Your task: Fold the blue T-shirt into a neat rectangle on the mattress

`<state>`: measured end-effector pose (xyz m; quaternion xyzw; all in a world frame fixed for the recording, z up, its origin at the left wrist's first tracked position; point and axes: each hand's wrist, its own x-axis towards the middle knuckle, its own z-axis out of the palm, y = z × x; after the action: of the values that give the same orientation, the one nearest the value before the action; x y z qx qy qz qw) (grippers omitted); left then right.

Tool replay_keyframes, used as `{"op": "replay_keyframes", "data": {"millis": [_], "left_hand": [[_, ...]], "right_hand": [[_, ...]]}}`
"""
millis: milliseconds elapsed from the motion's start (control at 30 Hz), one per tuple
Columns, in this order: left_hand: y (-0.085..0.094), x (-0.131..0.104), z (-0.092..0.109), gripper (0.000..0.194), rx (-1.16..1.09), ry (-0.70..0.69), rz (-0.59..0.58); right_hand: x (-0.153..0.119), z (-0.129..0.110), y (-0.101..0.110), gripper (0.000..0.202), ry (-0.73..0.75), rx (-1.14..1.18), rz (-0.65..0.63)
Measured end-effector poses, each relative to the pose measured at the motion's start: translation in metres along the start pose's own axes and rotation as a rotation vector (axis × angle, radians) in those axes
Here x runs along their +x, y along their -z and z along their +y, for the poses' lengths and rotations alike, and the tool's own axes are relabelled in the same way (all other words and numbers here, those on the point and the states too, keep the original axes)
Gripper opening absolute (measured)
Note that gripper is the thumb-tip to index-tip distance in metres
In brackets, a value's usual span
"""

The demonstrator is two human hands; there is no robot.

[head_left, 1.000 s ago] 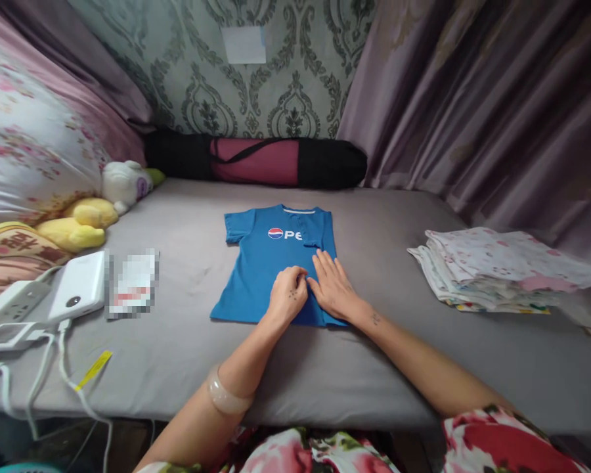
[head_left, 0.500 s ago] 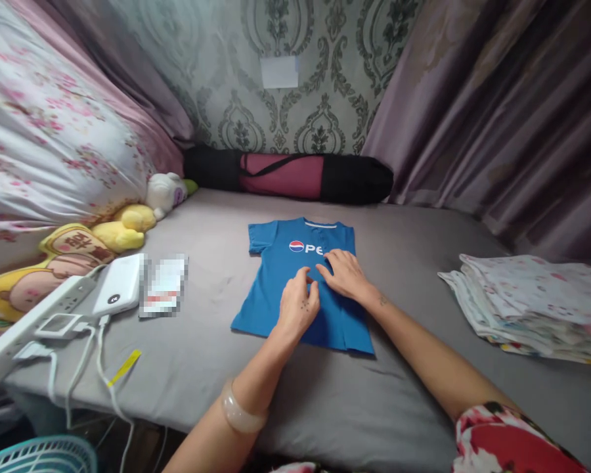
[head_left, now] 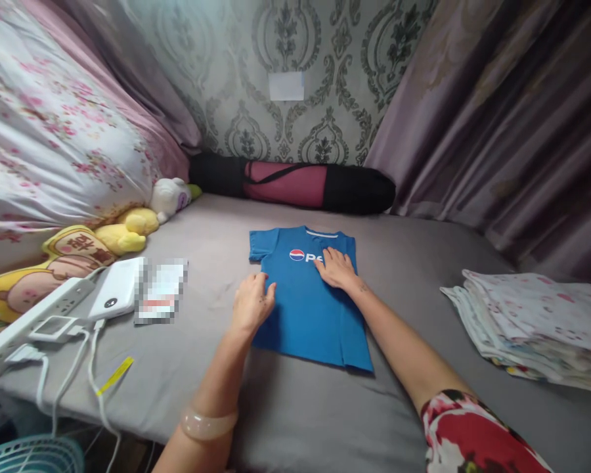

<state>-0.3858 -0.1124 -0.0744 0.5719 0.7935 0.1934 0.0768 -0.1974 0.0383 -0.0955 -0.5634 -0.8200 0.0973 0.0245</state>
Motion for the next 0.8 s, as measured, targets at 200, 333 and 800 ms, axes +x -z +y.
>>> {"op": "replay_keyframes", "data": {"millis": [200,333,800], "left_hand": [[0.007,-0.019,-0.036,0.027,-0.014,0.009,-0.03],[0.01,-0.035,-0.058,0.025,-0.12,0.06,-0.057],[0.005,-0.043,-0.056,0.027,-0.24,0.269,-0.074]], "right_hand": [[0.031,-0.026,0.002,0.06,0.193,0.002,0.048],[0.061,-0.048,-0.01,0.065,0.3,0.022,-0.047],[0.102,-0.08,0.0,0.05,0.179,0.021,0.036]]}}
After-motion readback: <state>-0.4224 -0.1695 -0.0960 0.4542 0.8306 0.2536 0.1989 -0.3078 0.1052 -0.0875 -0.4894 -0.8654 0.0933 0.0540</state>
